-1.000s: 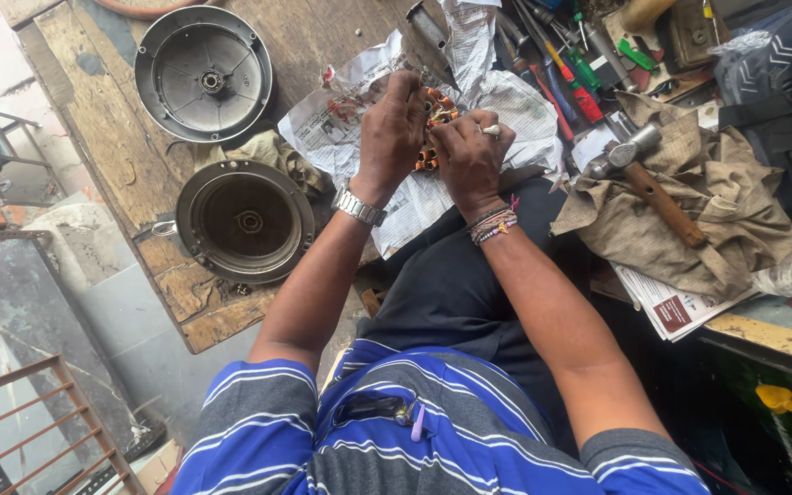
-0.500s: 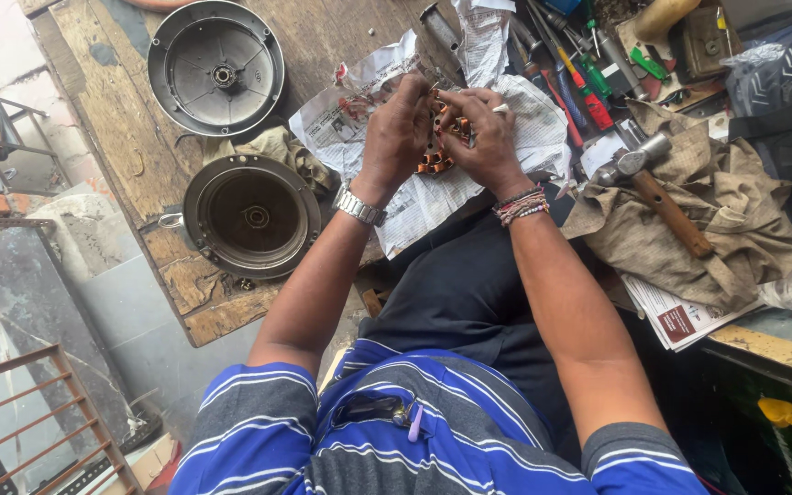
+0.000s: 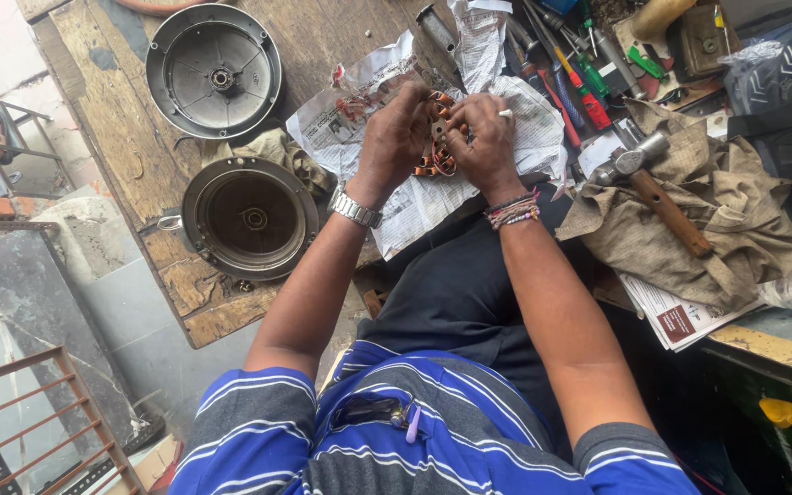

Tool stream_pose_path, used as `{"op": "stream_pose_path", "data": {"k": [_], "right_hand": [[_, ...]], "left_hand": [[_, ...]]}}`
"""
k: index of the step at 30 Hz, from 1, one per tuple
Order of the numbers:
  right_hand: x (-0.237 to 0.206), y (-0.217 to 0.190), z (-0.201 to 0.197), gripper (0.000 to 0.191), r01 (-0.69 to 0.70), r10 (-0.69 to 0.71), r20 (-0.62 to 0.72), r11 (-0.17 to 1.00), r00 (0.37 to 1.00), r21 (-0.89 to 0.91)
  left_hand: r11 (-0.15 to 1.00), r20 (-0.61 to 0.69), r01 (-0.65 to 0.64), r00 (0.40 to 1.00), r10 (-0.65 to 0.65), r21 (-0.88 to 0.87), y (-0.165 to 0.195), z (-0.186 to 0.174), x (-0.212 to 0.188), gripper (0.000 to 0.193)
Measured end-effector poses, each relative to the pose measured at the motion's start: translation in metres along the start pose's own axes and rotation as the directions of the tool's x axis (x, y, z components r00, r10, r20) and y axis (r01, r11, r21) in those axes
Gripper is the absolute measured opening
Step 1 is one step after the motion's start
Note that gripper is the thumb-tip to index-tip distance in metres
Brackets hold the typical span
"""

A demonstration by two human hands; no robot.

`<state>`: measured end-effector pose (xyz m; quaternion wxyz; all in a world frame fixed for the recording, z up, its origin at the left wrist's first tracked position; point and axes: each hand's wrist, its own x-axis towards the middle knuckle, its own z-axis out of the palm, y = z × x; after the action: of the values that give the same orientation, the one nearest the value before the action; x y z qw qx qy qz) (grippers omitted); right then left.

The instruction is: The person repairs a small electric motor by hand, stripping and twisting copper wires on a stator, then using pliers to adjust connections. They handle the stator, motor housing, and a pink rubber ring, placing the ring on the housing before setting it aside.

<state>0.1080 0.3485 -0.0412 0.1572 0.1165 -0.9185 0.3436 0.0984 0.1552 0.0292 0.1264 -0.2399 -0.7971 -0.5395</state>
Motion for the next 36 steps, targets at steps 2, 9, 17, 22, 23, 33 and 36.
{"op": "stream_pose_path", "data": {"k": [2,9,17,22,23,33,36], "right_hand": [[-0.006,-0.006,-0.002,0.01,0.025,-0.025,0.0,0.996,1.0,-0.082],[-0.009,-0.039,-0.013,0.015,0.051,-0.063,-0.052,0.98,0.997,-0.194],[-0.004,-0.062,0.002,0.024,0.015,-0.087,-0.166,0.92,0.982,-0.391],[-0.01,-0.059,0.003,0.022,0.054,-0.111,-0.125,0.92,0.986,-0.389],[-0.011,-0.058,0.003,0.021,0.077,-0.139,-0.129,0.915,0.982,-0.396],[-0.01,-0.062,-0.004,0.02,0.139,-0.201,-0.112,0.902,0.973,-0.41],[-0.011,-0.062,-0.006,0.015,0.055,-0.105,-0.119,0.93,0.987,-0.364]], "left_hand": [[0.999,0.007,-0.003,1.0,0.003,0.033,0.0,0.002,0.001,0.014],[0.999,0.016,0.005,1.0,-0.006,0.051,-0.001,0.008,0.01,0.015],[0.992,0.002,-0.008,1.0,0.008,0.129,-0.002,0.013,0.015,0.014],[0.994,0.003,-0.032,0.999,0.032,0.104,-0.003,0.012,0.015,0.013],[0.994,0.01,-0.028,1.0,0.027,0.103,-0.003,0.012,0.015,0.013],[0.989,-0.001,-0.076,0.997,0.077,0.124,-0.002,0.01,0.016,0.014],[0.987,0.026,-0.032,0.999,0.028,0.155,-0.004,0.009,0.018,0.011]]}}
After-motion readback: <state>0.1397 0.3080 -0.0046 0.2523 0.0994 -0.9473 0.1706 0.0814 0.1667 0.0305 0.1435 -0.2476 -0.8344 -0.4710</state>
